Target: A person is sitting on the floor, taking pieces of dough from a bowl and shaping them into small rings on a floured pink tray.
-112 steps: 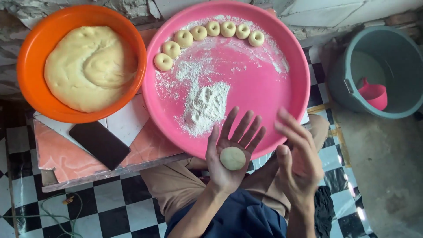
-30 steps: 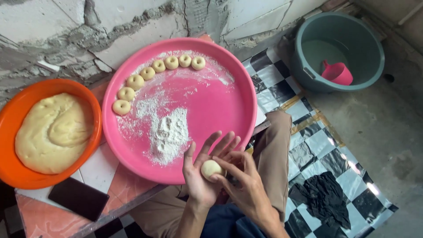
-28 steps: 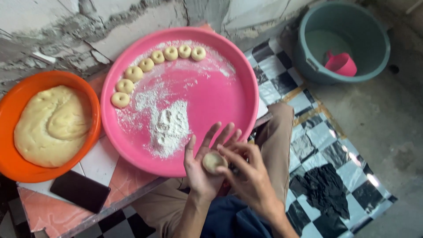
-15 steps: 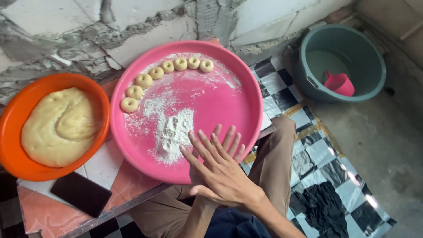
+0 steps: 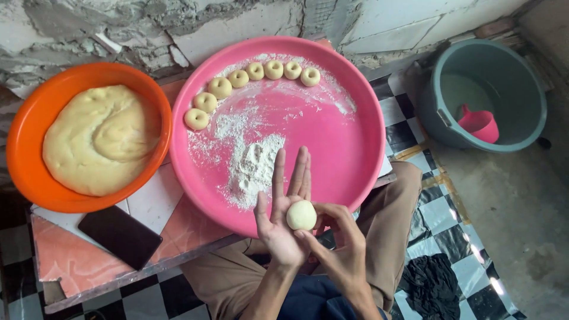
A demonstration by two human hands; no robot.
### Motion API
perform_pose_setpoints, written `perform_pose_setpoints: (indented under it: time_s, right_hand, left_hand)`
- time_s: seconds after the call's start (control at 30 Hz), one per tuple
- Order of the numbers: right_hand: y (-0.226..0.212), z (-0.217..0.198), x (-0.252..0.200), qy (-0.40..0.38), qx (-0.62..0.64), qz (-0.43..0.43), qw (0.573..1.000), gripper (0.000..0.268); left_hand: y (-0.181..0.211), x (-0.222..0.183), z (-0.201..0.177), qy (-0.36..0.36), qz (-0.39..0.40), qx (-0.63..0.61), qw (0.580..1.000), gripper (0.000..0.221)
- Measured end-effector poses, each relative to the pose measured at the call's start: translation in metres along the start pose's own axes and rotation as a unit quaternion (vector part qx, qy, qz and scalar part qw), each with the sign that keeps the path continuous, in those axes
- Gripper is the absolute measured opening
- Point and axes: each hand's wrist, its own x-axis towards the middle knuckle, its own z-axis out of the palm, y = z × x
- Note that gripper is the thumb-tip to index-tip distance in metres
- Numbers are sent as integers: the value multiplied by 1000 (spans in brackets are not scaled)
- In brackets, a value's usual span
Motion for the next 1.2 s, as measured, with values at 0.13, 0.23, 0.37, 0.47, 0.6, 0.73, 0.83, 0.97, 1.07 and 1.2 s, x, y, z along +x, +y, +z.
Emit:
perform_pose_setpoints:
  time_s: [0.13,0.23,0.37,0.47,0.6,0.73,0.83,0.97,1.07,1.2]
  right_hand:
    - [6,-6,-1,8,-85,-99,991,52]
    - [1,-17,6,-53,-135,-140,979,50]
    - [-35,-34,12,-70,-292,-219,929,57]
    - [-27,-7,35,-164,-365,-311,862,88]
    - [-23,14,45,-229,-440,-323,806,94]
    - [-15,15,42,-276,-360,-313,835,93]
    - [-20,16,44,-266,-361,-305,840,96]
    - [2,8,43,-237,-241,-276,900,90]
    - [-30,-23,25,-74,-293,-247,921,54]
    - [11,-39,-12,-40,-287,-216,933,28]
  left_hand:
    - [7,3,4,-26,-7,138,990,73]
    - [6,3,-4,-10,-49,70,996,78]
    - [-2,-6,-6,60,-109,-37,992,73]
    - [-16,-6,6,28,-132,-13,991,72]
    - [-19,6,7,13,-148,-29,989,72]
    - [-8,-7,-5,27,-109,-66,992,73]
    - [-5,-11,-11,29,-89,-94,991,74]
    - [-4,-10,-19,28,-76,-138,987,75]
    - [2,-9,-21,29,-56,-164,984,76]
    - [7,-2,-19,34,-26,-3,999,77]
